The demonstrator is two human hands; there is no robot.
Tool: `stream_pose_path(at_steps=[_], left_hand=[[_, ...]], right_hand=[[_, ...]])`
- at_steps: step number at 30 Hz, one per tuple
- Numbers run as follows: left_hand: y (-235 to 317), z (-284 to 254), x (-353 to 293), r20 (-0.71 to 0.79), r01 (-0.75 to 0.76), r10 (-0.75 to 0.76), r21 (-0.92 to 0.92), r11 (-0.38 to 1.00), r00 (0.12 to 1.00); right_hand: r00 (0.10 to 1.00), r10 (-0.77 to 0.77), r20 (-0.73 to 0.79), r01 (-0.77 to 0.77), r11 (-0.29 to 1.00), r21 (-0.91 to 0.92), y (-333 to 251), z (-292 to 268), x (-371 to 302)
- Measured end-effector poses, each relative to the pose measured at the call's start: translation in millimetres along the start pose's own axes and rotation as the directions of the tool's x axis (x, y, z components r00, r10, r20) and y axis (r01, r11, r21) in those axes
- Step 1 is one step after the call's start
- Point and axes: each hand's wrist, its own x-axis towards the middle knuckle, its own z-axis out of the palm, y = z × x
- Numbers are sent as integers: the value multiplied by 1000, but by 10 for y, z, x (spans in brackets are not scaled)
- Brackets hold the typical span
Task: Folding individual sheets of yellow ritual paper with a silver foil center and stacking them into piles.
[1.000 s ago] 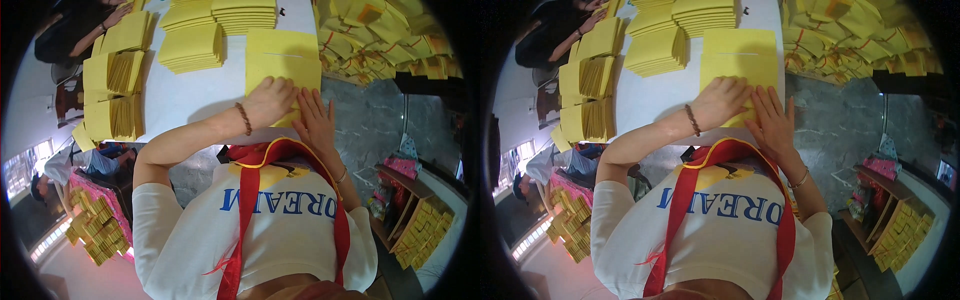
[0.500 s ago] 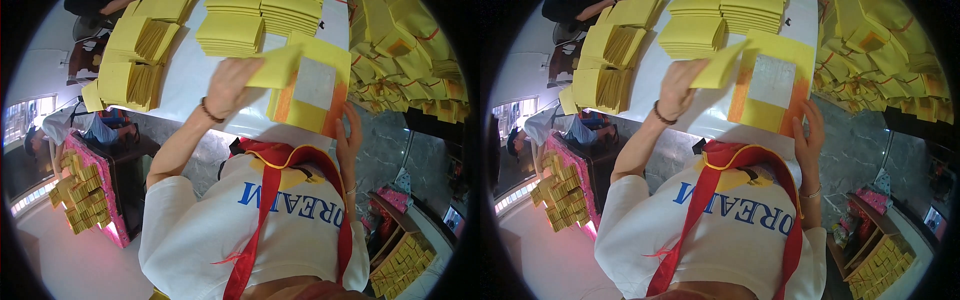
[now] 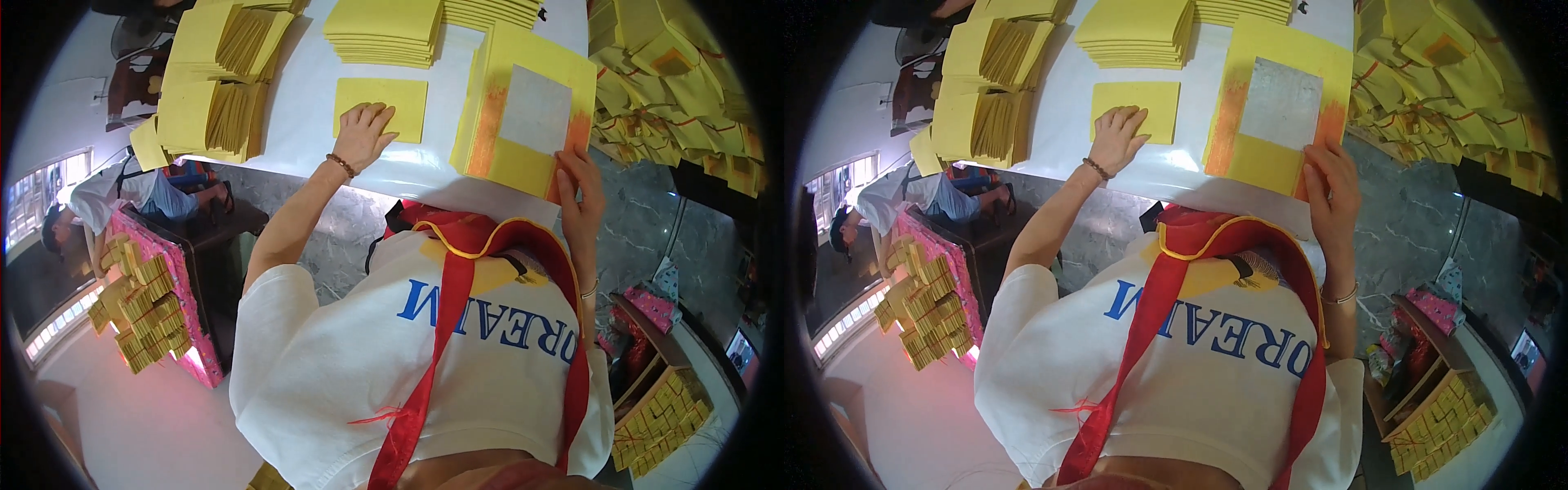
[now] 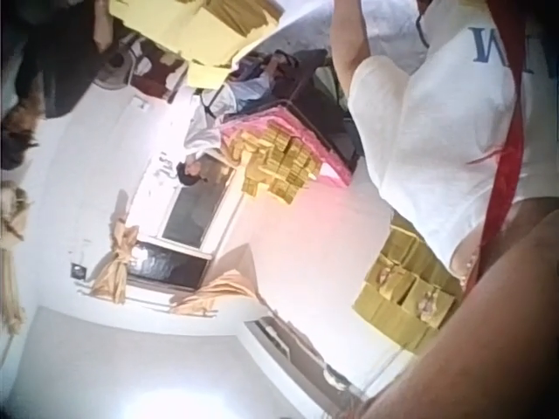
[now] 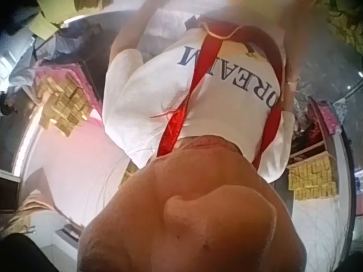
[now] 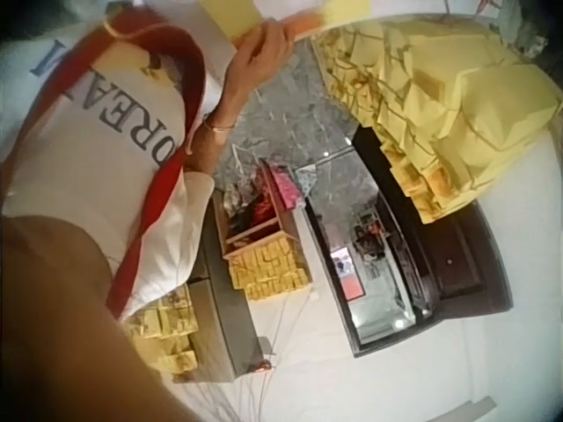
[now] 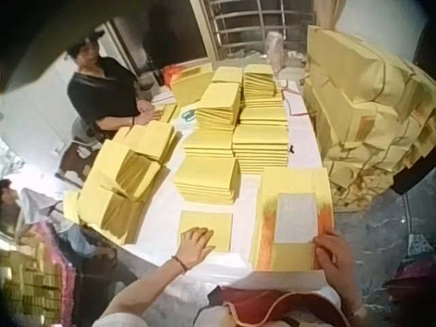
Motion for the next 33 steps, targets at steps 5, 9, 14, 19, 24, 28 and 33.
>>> stream_pose_path(at_steps=[5,9,14,19,24,28,33], left_hand=[[35,5,20,-20,-16,17,72,997,1000],[92,-321,220,77,-78,70,107,991,995],[462,-663,611,-31,-162,162,-3,987,986],[1324,-1002,900,-159,-457,428,-318,831,890],[1391,-941,951,-91,-544,542,-281,791,835],[1339,-955,1035,-35,-434,487,-514,740,873],[1353,-999,1120,143,-193,367,-648,736,919]], right_hand=[[999,-10,-51,9,1000,-18,59,-21,29],[996,-85,-4,85,996,-36,128,-36,134],[988,-131,80,136,989,-62,204,-40,151],[993,-98,72,98,995,7,208,-34,154],[996,-22,85,5,982,188,297,-30,132],[991,63,121,-111,887,448,424,-26,93],[993,59,100,-101,862,497,452,-15,81]])
